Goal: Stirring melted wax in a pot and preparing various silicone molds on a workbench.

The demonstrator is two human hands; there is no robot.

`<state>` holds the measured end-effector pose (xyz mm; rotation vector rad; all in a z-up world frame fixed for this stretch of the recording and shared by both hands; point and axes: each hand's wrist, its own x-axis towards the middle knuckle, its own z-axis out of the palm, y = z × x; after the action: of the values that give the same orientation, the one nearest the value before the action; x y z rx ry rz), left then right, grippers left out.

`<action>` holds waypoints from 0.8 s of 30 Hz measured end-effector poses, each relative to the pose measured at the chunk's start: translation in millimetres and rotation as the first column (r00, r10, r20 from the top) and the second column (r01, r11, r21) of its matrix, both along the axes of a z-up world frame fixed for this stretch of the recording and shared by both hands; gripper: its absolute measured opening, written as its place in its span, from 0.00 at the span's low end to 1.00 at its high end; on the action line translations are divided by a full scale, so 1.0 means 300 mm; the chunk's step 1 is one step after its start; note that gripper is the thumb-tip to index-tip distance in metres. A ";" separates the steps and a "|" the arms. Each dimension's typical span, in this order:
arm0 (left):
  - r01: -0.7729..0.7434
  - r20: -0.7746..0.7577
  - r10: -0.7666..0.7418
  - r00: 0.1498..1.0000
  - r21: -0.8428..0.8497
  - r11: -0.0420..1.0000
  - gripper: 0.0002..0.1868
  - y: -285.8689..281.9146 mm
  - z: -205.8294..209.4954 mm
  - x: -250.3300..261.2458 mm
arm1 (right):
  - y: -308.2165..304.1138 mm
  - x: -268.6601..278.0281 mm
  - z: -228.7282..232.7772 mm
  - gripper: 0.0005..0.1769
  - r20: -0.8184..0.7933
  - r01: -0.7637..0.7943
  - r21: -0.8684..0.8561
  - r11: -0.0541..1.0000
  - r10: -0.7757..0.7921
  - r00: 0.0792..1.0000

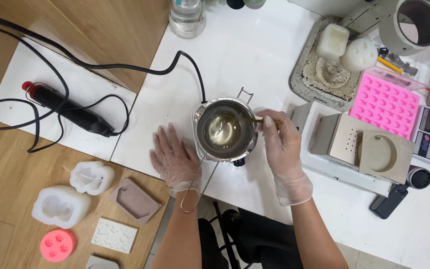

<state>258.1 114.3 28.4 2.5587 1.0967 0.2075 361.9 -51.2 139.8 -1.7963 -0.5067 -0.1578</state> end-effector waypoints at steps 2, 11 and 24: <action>0.002 -0.001 -0.002 1.000 -0.003 1.000 0.31 0.000 -0.002 -0.001 | 0.002 -0.001 0.001 0.11 -0.001 0.041 0.037 0.998 -0.041 0.999; -0.012 0.060 0.010 0.998 0.045 0.999 0.30 -0.002 -0.013 0.002 | -0.009 0.016 0.018 0.20 0.097 -0.027 0.006 1.000 0.027 0.995; -0.039 0.018 0.039 0.999 0.020 0.999 0.30 0.004 -0.002 0.008 | 0.000 0.008 0.000 0.18 0.233 -0.017 -0.062 0.998 0.031 0.972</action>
<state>260.6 115.5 27.9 2.5501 1.1444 0.2520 364.3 -51.2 139.8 -1.8388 -0.7068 -0.3440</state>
